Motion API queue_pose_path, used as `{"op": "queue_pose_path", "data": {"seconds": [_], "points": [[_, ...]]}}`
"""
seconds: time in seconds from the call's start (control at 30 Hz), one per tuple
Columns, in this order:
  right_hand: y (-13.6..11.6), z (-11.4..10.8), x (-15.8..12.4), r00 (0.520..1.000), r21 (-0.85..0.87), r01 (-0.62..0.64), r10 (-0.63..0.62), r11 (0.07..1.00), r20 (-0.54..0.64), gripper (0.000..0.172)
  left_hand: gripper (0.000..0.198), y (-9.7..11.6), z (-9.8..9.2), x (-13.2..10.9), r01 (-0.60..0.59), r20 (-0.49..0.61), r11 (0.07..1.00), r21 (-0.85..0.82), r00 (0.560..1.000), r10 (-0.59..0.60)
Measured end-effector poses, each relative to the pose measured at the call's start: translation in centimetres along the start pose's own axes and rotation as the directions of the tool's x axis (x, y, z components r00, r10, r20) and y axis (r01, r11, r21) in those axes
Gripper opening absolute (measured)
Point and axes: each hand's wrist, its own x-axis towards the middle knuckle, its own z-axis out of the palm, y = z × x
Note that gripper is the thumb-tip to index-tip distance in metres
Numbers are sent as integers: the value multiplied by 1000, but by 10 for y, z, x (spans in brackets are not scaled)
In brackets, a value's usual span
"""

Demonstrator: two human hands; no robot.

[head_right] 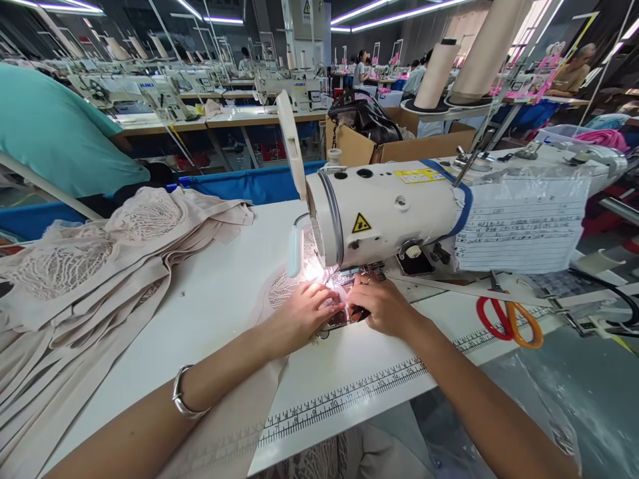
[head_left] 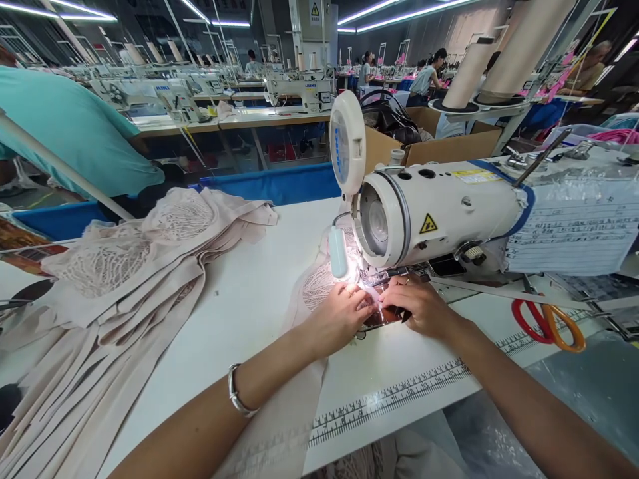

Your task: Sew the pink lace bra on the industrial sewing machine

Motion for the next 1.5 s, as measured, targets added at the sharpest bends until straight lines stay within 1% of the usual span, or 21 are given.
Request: {"op": "queue_pose_path", "data": {"seconds": [0.1,0.2,0.3,0.43,0.67,0.73,0.87,1.0,1.07,1.2,1.27,1.37,1.5], "points": [[-1,-2,1,1000,5,-9,9,1000,8,33,27,-1,1,1,-7,-24,1000,-13,1000,7],[-2,-4,2,1000,11,-12,12,1000,3,35,32,-2,2,1,0,-18,999,-36,1000,-1],[-1,-3,2,1000,9,-14,14,1000,-2,38,40,-4,2,-1,37,-12,997,-70,999,-38],[1,0,1,1000,-12,-14,14,1000,5,45,40,-9,3,-2,90,-6,989,-118,996,-91],[2,1,0,999,-60,9,-11,998,-39,48,51,-19,0,0,203,90,963,-177,978,-190],[1,0,0,999,-57,10,-12,998,-30,48,50,-21,-2,1,229,99,955,-190,972,-213],[3,2,-3,1000,-55,-14,14,998,-8,49,43,-26,-6,2,236,96,950,-202,971,-221],[7,7,-5,998,-40,19,-21,999,-65,49,43,-29,-8,2,269,120,944,-189,961,-250],[6,7,-3,997,-33,35,-37,999,-70,48,43,-30,-8,2,276,114,944,-182,959,-259],[1,2,0,1000,-47,-9,9,999,9,44,38,-29,-9,3,264,98,954,-143,963,-252],[1,0,-1,999,-57,-29,31,998,41,44,32,-26,-12,5,284,97,954,-98,956,-275],[3,-2,-2,992,-66,-66,73,996,106,47,31,-21,-16,6,354,113,935,-10,930,-351],[0,-6,0,958,-127,-159,185,979,221,38,33,-19,-16,4,418,180,908,29,891,-416]]}}
